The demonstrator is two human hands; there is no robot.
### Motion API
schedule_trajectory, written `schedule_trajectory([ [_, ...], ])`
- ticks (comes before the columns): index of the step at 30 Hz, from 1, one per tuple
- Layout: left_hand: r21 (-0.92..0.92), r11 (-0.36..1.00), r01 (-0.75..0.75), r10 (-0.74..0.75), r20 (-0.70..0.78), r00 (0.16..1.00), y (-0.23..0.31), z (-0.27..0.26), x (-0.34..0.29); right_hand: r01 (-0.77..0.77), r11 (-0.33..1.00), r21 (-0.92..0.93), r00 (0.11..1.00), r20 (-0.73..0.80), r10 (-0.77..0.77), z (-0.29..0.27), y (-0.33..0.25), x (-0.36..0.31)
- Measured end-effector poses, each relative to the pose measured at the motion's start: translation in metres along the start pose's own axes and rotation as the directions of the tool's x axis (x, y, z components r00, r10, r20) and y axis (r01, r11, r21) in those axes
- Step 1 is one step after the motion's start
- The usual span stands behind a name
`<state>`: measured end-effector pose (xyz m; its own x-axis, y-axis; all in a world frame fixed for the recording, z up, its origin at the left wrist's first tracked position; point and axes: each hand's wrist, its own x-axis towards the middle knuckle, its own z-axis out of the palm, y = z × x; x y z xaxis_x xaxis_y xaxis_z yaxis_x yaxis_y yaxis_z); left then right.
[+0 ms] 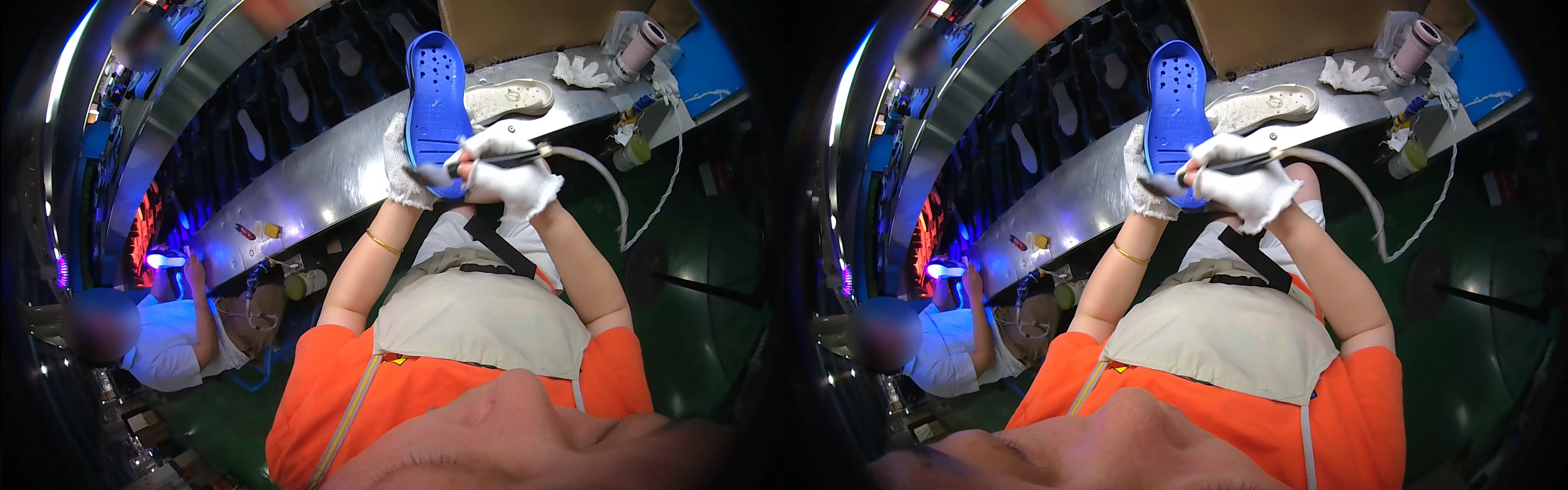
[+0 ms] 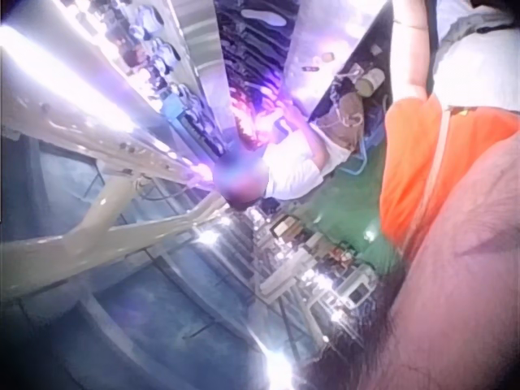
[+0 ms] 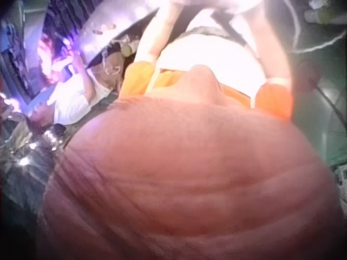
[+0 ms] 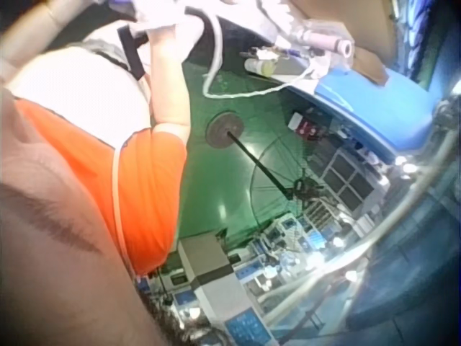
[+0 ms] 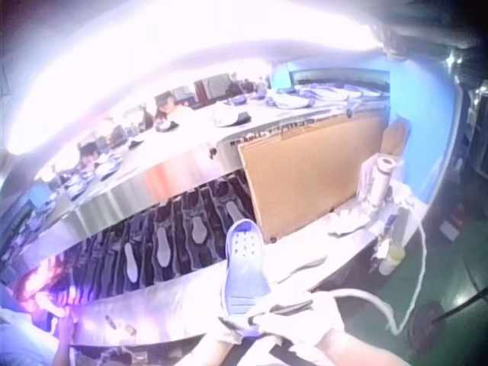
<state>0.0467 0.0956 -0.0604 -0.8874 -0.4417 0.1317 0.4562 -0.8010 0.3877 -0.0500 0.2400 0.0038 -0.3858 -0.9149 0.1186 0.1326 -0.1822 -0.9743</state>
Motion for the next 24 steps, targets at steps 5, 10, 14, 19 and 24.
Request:
schedule_trajectory([
  [5, -0.063, 0.996, 0.067, -0.078, -0.191, 0.978, -0.010, 0.044, -0.010, 0.209, 0.970, -0.120, 0.944, -0.234, -0.233, -0.018, 0.011, 0.023],
  [10, -0.056, 0.997, 0.046, -0.054, -0.151, 0.987, -0.016, 0.031, -0.009, 0.066, 0.997, 0.030, 0.993, -0.096, -0.063, -0.008, 0.004, 0.015],
  [14, -0.118, 0.987, 0.108, -0.117, -0.079, 0.990, -0.017, 0.028, -0.012, 0.289, 0.957, -0.032, 0.909, -0.305, -0.284, -0.022, 0.004, 0.029],
  [19, -0.183, 0.972, 0.150, -0.159, -0.037, 0.987, -0.022, 0.029, -0.014, 0.231, 0.966, -0.114, 0.944, -0.215, -0.251, -0.018, 0.004, 0.034],
  [24, -0.165, 0.975, 0.152, -0.160, -0.039, 0.986, -0.021, 0.028, -0.014, 0.259, 0.954, 0.153, 0.927, -0.317, -0.201, -0.034, 0.004, 0.041],
])
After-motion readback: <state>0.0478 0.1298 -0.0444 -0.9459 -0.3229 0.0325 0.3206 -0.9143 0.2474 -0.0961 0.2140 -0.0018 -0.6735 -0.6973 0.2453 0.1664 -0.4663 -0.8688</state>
